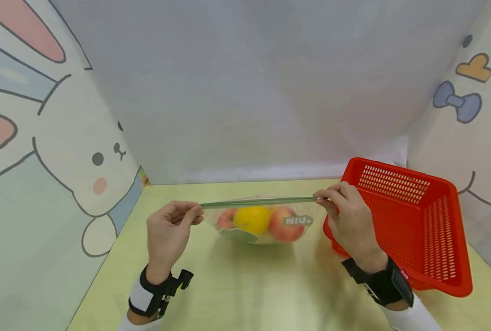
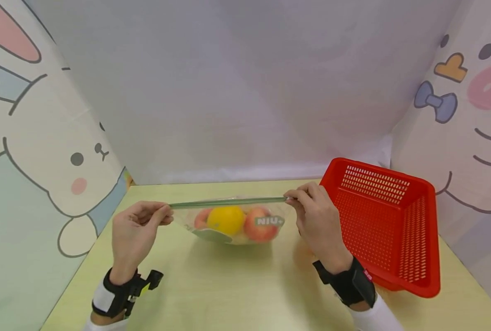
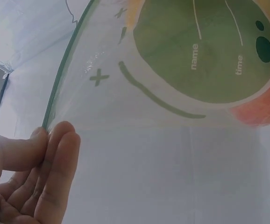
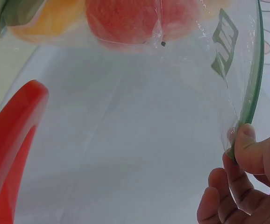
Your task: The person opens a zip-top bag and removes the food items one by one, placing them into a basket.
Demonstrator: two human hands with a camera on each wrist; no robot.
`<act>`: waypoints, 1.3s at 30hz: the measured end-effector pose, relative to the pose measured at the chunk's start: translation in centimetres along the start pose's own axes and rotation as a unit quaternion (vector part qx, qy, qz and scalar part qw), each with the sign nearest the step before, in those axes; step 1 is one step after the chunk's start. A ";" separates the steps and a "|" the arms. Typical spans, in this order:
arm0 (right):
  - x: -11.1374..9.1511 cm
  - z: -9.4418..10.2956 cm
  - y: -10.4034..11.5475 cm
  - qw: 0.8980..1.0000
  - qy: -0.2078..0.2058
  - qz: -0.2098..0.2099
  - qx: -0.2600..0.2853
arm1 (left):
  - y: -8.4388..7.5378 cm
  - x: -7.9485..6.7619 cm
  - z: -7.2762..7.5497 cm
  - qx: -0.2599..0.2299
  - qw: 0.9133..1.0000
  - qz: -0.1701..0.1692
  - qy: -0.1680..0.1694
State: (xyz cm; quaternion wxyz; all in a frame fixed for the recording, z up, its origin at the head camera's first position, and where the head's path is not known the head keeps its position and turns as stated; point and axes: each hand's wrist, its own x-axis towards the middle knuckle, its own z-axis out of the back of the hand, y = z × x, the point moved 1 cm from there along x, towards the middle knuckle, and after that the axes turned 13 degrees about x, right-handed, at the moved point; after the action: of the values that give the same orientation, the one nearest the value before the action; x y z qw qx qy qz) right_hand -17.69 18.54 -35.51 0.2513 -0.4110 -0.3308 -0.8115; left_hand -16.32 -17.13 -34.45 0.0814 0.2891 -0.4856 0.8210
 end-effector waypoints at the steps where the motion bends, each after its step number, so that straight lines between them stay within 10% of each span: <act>1: 0.0 0.0 0.0 1.000 0.002 -0.002 0.007 | 0.0 0.0 0.1 0.007 1.000 -0.003 0.006; 14: 0.0 -0.7 0.0 1.000 0.014 0.009 0.014 | -1.4 0.2 1.5 0.103 0.978 -0.068 0.170; 23: -0.4 -1.4 0.4 0.999 0.033 0.020 -0.001 | -3.3 -0.2 -4.2 0.080 0.950 -0.112 0.280; 29: -0.5 -1.5 0.6 0.999 0.033 0.019 0.003 | -4.0 -1.5 -7.9 0.139 0.944 -0.096 0.283; 39: -0.5 -1.4 0.6 0.999 0.035 0.020 0.011 | -3.1 -1.8 -8.1 0.129 0.948 -0.043 0.286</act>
State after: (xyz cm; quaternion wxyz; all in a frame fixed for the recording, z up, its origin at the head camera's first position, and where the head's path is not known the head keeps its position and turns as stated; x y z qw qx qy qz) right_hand -17.76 17.16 -36.36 0.2839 -0.3862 -0.3226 -0.8162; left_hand -16.78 -8.41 -36.00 0.2144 0.0710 -0.3186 0.9206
